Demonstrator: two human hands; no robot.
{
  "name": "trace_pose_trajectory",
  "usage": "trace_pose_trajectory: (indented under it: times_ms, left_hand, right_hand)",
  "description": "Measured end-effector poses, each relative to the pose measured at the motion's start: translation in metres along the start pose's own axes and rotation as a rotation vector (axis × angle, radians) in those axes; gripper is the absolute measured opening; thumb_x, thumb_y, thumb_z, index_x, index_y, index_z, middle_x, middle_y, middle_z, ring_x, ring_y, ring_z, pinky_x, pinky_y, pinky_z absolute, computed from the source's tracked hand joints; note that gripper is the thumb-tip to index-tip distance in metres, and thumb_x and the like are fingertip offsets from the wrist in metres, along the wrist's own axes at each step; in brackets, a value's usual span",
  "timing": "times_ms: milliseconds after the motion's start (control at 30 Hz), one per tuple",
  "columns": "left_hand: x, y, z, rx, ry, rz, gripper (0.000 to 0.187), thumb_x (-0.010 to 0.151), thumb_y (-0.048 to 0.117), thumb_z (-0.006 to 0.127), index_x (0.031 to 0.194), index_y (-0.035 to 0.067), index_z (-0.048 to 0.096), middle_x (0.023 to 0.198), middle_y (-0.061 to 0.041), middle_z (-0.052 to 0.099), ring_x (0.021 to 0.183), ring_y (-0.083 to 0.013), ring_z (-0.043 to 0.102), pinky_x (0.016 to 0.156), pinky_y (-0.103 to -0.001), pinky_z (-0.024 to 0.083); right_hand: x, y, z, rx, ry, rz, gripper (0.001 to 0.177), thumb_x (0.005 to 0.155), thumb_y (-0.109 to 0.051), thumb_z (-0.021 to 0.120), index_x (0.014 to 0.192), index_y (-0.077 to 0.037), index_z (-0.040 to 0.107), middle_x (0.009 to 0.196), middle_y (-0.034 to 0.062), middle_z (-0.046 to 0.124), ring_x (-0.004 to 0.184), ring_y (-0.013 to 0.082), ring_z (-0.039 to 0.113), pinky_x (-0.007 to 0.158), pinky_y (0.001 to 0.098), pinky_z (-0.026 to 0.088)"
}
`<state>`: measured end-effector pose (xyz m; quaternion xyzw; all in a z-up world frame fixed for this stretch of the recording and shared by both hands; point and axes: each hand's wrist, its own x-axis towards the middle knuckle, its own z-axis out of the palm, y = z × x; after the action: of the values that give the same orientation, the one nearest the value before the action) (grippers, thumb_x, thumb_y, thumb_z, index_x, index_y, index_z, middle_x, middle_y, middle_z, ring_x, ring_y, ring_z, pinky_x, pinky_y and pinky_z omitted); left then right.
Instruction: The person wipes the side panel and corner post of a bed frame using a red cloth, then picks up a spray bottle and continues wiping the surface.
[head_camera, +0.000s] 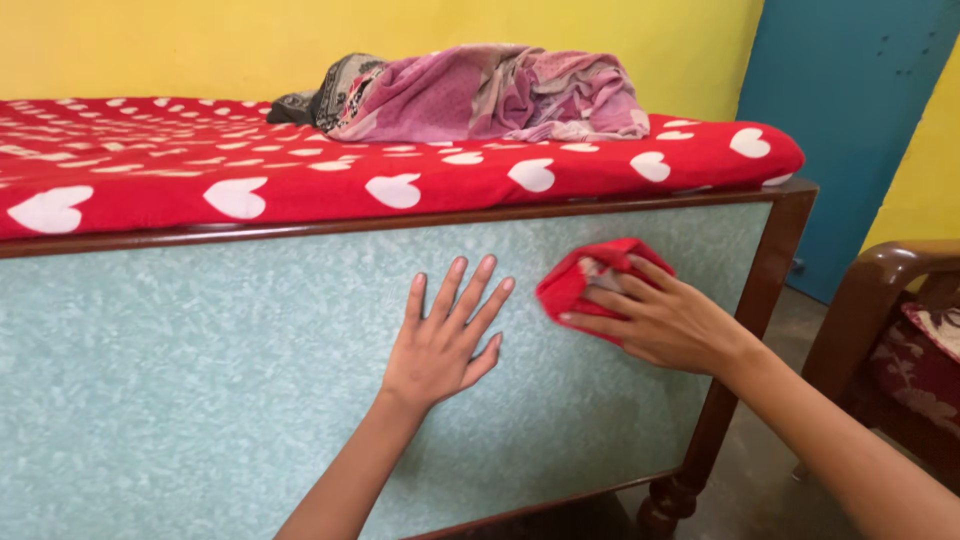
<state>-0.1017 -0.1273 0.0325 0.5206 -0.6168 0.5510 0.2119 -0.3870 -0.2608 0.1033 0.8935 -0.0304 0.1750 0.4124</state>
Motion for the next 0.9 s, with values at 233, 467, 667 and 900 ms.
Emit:
trace_pose_trajectory:
  times_ms: [233,467,667,900]
  left_hand:
    - [0.002,0.005,-0.005,0.015,-0.06,-0.027,0.064,0.101,0.047,0.051,0.162,0.028,0.042,0.17,-0.004,0.031,0.157,-0.0266,0.023,0.126,-0.055,0.003]
    - [0.005,-0.002,-0.013,0.116,-0.102,0.03,0.06,0.101,0.047,0.048,0.16,0.033,0.044,0.168,-0.001,0.035,0.156,-0.0237,0.026,0.126,-0.05,0.004]
    - [0.007,0.004,-0.008,0.111,-0.072,-0.031,0.054,0.1,0.043,0.048,0.154,0.033,0.053,0.164,-0.002,0.042,0.154,-0.0224,0.029,0.127,-0.049,0.006]
    - [0.006,0.03,0.001,-0.02,-0.022,-0.211,0.056,0.1,0.044,0.052,0.153,0.029,0.052,0.165,-0.005,0.041,0.156,-0.0266,0.026,0.127,-0.053,0.005]
  right_hand:
    - [0.005,0.0,0.01,-0.08,0.217,-0.02,0.073,0.081,-0.025,0.07,0.148,-0.039,0.048,0.15,-0.0038,0.05,0.141,0.0203,0.044,0.122,0.0484,0.031]
    - [-0.049,0.041,0.038,-0.045,0.313,0.144,0.07,0.079,-0.031,0.068,0.147,-0.03,0.054,0.15,0.0123,0.052,0.137,0.0271,0.047,0.12,0.0554,0.029]
    - [-0.116,0.064,0.083,0.007,0.354,0.642,0.066,0.095,-0.039,0.062,0.152,-0.009,0.048,0.147,0.0189,0.047,0.137,0.0385,0.044,0.125,0.0589,0.024]
    - [-0.075,0.018,0.108,0.225,0.733,0.924,0.06,0.107,-0.028,0.05,0.158,0.002,0.038,0.158,0.0365,0.034,0.15,0.0504,0.032,0.125,0.0604,0.02]
